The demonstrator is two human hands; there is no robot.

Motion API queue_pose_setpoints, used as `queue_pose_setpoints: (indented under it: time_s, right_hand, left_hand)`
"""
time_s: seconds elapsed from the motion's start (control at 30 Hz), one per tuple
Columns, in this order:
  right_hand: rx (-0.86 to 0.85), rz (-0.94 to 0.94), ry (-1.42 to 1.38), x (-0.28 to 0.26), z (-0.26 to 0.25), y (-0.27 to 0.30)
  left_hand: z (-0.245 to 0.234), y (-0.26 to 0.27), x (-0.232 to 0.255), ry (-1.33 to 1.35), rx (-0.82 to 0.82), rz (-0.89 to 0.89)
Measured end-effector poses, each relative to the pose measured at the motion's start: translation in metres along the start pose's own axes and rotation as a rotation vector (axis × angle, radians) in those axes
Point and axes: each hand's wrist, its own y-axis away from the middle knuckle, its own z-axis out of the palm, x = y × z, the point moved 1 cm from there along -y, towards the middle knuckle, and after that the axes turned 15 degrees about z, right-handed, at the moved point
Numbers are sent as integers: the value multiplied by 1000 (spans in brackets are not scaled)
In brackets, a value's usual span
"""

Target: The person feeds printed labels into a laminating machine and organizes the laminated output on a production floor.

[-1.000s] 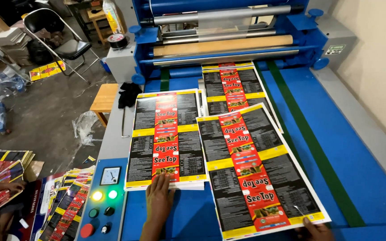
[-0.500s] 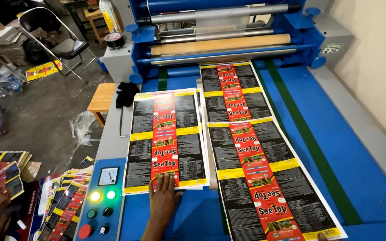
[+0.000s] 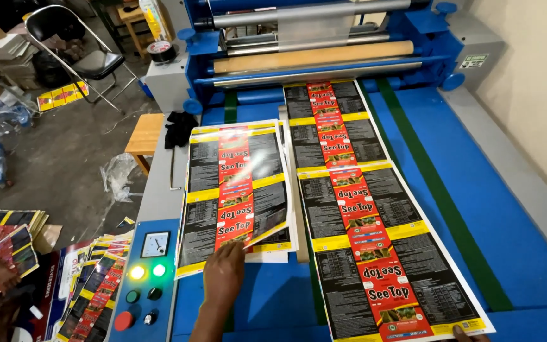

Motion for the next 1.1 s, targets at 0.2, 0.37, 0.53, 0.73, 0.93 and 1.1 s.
queue_pose_setpoints:
  time_s: [0.2, 0.37, 0.53, 0.73, 0.93, 1.1]
  right_hand:
    - [1, 37, 11, -12, 0, -12]
    - [-4, 38, -10, 1, 8, 4]
    - [1, 24, -74, -23, 38, 70]
    - [26, 20, -108, -61, 83, 107]
    - [22, -27, -82, -82, 106, 103]
    - [-69, -71, -82, -104, 120, 97]
  left_hand:
    - [-3, 15, 25, 61, 9, -22]
    - [3, 30, 24, 61, 1, -59]
    - [-4, 34, 31, 90, -6, -151]
    - [-17, 29, 38, 71, 45, -144]
    - [-20, 26, 41, 61, 26, -146]
    - [-17, 26, 42, 52, 33, -140]
